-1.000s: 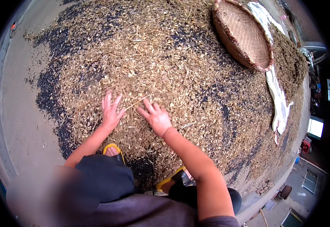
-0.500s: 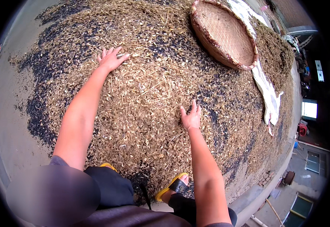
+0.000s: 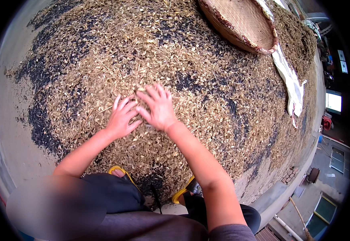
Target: The person sits on the floor and sorts a large pile of grain-like material by hand, picking out debris and transferring portions into a woven basket. The person occasionally stands to pour the basket contents onto a white sack before resuming sorting.
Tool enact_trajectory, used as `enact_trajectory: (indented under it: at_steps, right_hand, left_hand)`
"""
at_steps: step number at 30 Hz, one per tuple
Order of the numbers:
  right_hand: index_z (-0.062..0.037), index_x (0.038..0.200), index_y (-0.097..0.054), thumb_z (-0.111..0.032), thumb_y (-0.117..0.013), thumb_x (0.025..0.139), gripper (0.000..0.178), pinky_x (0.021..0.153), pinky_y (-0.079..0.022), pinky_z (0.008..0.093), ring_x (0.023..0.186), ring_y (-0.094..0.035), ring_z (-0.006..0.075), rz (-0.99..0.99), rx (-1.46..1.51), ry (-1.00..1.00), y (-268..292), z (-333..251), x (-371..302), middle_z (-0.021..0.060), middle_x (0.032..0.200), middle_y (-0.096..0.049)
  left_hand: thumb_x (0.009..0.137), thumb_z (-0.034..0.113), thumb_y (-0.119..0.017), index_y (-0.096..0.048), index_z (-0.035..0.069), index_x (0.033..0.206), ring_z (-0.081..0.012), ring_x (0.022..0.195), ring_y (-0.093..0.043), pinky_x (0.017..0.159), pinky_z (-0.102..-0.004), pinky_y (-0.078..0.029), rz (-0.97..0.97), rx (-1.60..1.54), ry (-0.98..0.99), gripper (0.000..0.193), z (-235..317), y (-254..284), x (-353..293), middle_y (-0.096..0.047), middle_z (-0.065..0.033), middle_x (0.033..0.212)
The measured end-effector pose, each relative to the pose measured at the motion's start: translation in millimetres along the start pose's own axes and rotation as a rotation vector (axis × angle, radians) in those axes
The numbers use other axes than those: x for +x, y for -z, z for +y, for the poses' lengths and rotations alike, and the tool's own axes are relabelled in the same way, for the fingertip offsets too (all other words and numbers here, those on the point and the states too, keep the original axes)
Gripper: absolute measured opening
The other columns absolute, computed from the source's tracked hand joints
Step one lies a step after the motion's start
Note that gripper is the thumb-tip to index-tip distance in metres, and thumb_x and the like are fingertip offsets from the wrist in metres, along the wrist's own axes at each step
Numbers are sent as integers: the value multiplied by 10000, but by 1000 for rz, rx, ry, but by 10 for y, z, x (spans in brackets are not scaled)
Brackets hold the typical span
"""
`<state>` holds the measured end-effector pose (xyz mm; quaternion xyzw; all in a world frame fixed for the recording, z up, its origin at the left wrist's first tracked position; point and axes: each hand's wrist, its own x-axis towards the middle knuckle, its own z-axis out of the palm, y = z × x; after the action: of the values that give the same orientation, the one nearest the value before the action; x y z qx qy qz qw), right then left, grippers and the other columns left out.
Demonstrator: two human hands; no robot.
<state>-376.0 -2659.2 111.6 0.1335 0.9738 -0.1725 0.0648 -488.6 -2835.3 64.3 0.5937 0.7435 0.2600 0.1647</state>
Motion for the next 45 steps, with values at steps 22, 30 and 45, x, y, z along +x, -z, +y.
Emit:
enact_trajectory:
  at_steps: [22,30,45]
  right_hand:
    - [-209,1435,-491,-595,-504,912,650,1186,-184,523,1459,-253,347,-178,-3,-43,-127,-10,589,107,1547,-363]
    - [-225,1472,-430,-543,-667,844,743,1175,-203,579,1446,-258,405,-239,9,214,246,-19,-980,152,1553,-319]
    - [-309,1578,27,94,-633,687,1180,766,-576,391,1266,-506,439,-512,295,-334,23,-361,-815,313,1585,-80]
  left_hand:
    - [939,420,-585,-552,187,1362,-305,1435,-329,1196,-495,-208,234,-208,386,484,-424,85,261,-459,-116,1482]
    - [875,364,-657,-588,220,1317,-366,1425,-305,1174,-597,-137,226,-53,253,471,270,35,-970,-406,-137,1499]
    - [965,286,-560,-524,41,1384,-333,1285,-490,1114,-427,-309,579,-428,558,487,439,-476,-979,-512,-192,1411]
